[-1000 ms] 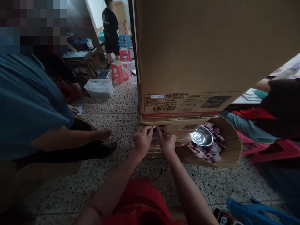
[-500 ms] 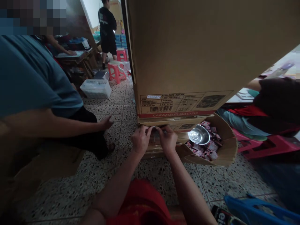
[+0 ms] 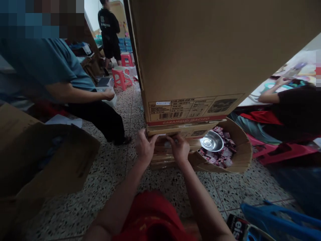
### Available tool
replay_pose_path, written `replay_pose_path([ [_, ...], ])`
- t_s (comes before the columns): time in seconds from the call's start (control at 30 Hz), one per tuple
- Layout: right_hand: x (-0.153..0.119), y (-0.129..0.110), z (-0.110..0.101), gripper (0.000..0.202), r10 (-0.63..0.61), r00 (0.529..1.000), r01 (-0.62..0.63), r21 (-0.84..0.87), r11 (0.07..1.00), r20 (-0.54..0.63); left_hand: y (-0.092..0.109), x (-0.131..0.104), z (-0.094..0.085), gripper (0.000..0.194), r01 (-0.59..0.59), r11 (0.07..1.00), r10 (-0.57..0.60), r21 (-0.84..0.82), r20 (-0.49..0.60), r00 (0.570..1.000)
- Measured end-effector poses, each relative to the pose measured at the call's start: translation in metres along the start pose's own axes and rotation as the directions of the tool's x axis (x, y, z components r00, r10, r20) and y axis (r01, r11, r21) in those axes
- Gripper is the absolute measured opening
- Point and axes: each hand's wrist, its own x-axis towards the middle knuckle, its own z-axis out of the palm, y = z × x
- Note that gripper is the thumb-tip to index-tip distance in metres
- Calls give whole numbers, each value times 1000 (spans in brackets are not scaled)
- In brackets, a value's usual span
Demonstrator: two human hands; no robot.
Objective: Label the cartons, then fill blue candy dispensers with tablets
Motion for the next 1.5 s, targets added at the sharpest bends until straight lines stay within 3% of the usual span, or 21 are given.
replay_pose_path([
  [0.07, -8, 6, -6, 50, 131, 988, -145, 221, 964, 77, -13, -10, -11, 36, -50, 998, 52, -50, 42, 998],
  [0.13, -20, 8, -14, 51, 222, 950, -299, 423, 855, 222, -18, -23, -27, 27, -79, 988, 92, -132, 94, 991],
  [0.23, -39, 0, -26, 52, 239, 884, -442, 550, 709, 402, -4, -37, -47, 28, -9, 940, 130, -341, 335, 933],
  [0.3, -49, -8, -32, 51, 235, 866, -477, 584, 658, 442, 10, -40, -51, 36, 186, 872, 131, -452, 583, 802],
  [0.37, -57, -14, -35, 51, 231, 859, -490, 604, 629, 457, 20, -38, -49, 43, 441, 781, 111, -442, 793, 599],
  [0.43, -61, -16, -36, 52, 247, 839, -524, 599, 605, 484, 22, -35, -46, 43, 631, 700, 78, -334, 914, 397],
  [0.47, -63, -16, -35, 53, 266, 821, -554, 590, 588, 505, 21, -33, -45, 40, 682, 676, 53, -279, 942, 333],
  [0.5, -64, -14, -35, 54, 293, 796, -592, 579, 561, 530, 19, -31, -44, 36, 704, 667, 28, -243, 953, 302],
  [0.57, -66, -10, -35, 53, 338, 724, -681, 544, 489, 602, 14, -25, -45, 28, 667, 708, 8, -233, 947, 323],
  [0.63, -68, -6, -36, 49, 339, 642, -757, 499, 421, 687, 9, -17, -47, 22, 535, 808, 29, -245, 925, 380],
  [0.7, -71, -2, -38, 44, 306, 582, -799, 459, 388, 753, 5, -7, -48, 19, 384, 893, 76, -236, 919, 388],
  [0.83, -77, 1, -42, 33, 272, 531, -831, 430, 353, 803, -1, 8, -48, 20, 221, 946, 151, -235, 928, 341],
  [0.97, -85, 2, -39, 26, 290, 509, -847, 413, 334, 810, -7, 4, -43, 19, 119, 969, 160, -216, 918, 363],
  [1.03, -90, 3, -35, 26, 302, 533, -834, 429, 346, 791, -9, -6, -42, 16, 18, 985, 144, -172, 876, 460],
  [1.13, -98, 4, -29, 29, 336, 581, -804, 457, 380, 742, -6, -30, -47, 14, -240, 970, 207, -47, 681, 702],
  [1.17, -100, 4, -27, 30, 347, 593, -796, 462, 392, 727, -4, -40, -49, 12, -318, 948, 259, -16, 619, 742],
  [1.23, -105, 4, -24, 32, 364, 612, -782, 466, 415, 703, -1, -57, -53, 8, -403, 915, 331, 0, 569, 753],
  [1.3, -108, 4, -22, 33, 369, 629, -766, 466, 443, 685, 0, -69, -55, 9, -379, 925, 316, -17, 589, 744],
  [1.37, -111, 4, -21, 35, 365, 643, -752, 462, 471, 674, -2, -74, -53, 10, -262, 963, 239, -61, 638, 732],
  [1.43, -114, 6, -18, 37, 350, 661, -728, 454, 514, 664, -7, -74, -50, 13, -66, 989, 139, -130, 702, 698],
  [1.5, -116, 7, -15, 38, 332, 677, -699, 435, 568, 656, -12, -72, -48, 17, 167, 975, 9, -148, 775, 632],
])
